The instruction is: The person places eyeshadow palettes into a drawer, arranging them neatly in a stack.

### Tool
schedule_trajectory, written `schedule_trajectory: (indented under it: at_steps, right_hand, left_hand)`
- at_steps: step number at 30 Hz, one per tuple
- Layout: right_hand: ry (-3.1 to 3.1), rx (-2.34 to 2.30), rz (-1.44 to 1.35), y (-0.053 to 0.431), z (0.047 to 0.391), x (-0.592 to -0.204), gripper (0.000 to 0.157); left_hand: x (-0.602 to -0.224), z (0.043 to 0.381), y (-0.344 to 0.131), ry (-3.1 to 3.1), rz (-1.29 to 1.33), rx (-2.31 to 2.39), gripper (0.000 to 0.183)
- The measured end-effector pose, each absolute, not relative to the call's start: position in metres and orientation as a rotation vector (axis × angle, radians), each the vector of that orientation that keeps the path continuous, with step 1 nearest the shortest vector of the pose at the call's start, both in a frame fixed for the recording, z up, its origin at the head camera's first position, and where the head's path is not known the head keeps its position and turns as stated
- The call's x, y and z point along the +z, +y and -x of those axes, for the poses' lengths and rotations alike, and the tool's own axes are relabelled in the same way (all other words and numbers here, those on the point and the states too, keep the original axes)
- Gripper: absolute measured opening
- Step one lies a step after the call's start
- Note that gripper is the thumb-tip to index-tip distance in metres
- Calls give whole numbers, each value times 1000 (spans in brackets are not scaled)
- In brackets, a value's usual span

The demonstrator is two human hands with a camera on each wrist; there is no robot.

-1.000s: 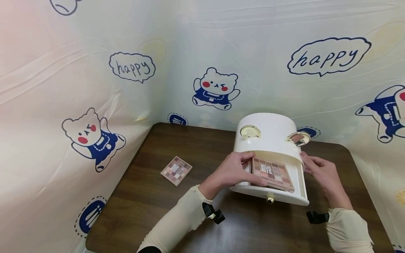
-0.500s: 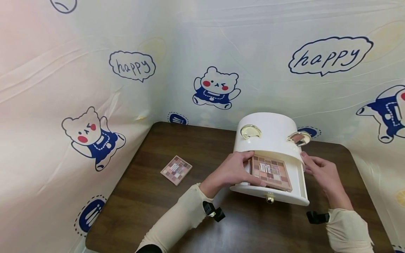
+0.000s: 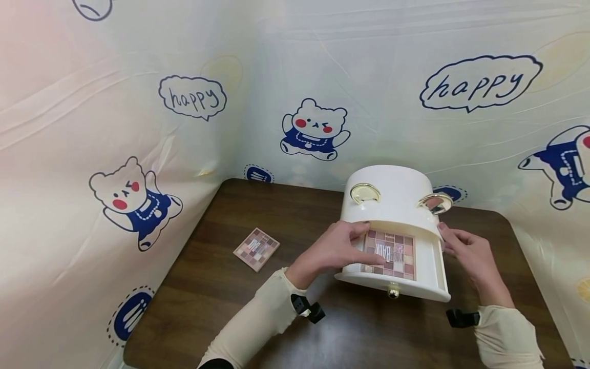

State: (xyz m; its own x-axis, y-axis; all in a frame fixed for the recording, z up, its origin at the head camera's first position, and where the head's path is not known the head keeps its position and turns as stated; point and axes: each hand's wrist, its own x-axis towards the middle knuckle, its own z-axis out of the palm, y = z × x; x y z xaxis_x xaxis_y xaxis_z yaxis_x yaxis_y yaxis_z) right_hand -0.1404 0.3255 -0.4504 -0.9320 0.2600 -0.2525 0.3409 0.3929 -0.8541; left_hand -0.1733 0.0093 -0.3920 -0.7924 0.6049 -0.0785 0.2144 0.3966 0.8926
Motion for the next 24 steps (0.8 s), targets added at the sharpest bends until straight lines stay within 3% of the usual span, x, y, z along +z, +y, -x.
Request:
schedule_trajectory:
  at_steps: [8, 24]
  right_hand:
    - [2561, -1590, -525, 326, 140, -451, 89]
    - [2552, -1598, -538, 329, 141, -453, 87]
  left_hand:
    - [-380, 179, -18, 2304, -587, 1550, 49]
    - [-394, 178, -75, 2345, -451, 1734, 42]
